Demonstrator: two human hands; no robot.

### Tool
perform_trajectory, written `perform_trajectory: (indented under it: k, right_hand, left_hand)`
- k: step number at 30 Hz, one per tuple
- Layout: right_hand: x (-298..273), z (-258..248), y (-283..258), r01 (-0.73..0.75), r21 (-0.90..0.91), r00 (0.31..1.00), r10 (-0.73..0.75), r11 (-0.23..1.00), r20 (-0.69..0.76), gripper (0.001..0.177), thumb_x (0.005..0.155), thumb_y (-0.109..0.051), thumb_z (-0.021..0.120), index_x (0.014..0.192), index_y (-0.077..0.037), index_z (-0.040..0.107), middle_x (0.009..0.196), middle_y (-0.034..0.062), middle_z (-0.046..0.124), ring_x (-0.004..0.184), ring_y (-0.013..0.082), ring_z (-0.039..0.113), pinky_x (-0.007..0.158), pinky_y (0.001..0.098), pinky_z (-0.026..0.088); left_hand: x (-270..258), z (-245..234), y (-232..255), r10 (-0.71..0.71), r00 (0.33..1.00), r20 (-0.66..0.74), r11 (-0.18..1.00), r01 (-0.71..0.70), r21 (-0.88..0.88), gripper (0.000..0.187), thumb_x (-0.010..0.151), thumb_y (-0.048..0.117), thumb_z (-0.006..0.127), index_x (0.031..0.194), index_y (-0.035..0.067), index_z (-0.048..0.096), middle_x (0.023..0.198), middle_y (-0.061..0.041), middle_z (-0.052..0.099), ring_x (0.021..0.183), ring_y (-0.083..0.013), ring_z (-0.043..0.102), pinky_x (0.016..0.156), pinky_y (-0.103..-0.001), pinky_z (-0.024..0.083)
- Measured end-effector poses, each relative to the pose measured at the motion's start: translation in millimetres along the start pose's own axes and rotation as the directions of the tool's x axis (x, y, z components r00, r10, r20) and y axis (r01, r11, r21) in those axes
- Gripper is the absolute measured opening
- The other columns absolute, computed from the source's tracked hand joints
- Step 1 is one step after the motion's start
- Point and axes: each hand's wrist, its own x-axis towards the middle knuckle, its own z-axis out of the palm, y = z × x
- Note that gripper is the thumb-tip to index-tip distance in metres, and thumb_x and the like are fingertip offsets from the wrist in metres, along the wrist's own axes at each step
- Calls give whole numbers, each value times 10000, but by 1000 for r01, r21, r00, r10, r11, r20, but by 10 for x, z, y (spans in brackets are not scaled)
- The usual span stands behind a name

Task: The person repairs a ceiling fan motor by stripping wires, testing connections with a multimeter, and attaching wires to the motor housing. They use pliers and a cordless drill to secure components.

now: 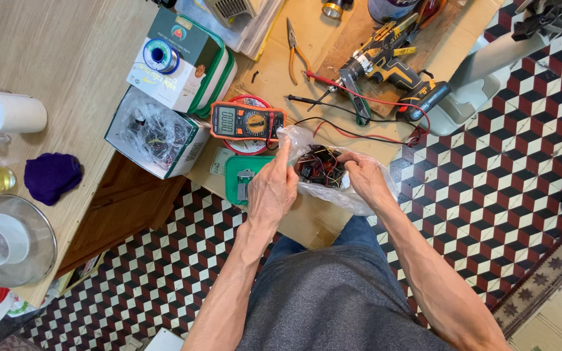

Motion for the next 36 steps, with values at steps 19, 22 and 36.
perform_trajectory:
  k: [19, 22, 36]
  right_hand:
    - [-284, 384, 461, 308, -493, 928, -143, 814, 344, 550, 882, -164, 537, 1428, -94, 527, 1270, 218, 653, 1085, 404, 660, 961, 475, 517]
    - [-248, 413, 374, 255, -442, 961, -176, 860, 212, 566, 906, -154, 515, 1470, -120, 489, 1124, 247, 698, 977, 421, 689, 869, 509, 535]
    - [-7, 684, 464, 301, -423, 947, -322, 855, 23, 346, 883, -290, 743, 1174, -122, 662, 825, 158, 745, 754, 354, 715, 652, 488, 537]
  left_hand:
    - [-334, -62, -51, 1, 996, 89, 1000, 0, -4, 743, 846, 43, 690, 1531, 52, 403, 797, -188, 673, 716, -347, 682, 649, -466, 538]
    - [-350, -78, -51, 28, 998, 60, 1000, -28, 6, 742, 835, 43, 696, 1523, 64, 419, 797, -185, 673, 713, -348, 680, 635, -466, 534]
    - [-483, -36, 7, 70, 995, 67, 997, -71, 13, 743, 838, 26, 667, 1532, 29, 399, 765, -179, 667, 662, -334, 679, 602, -461, 537]
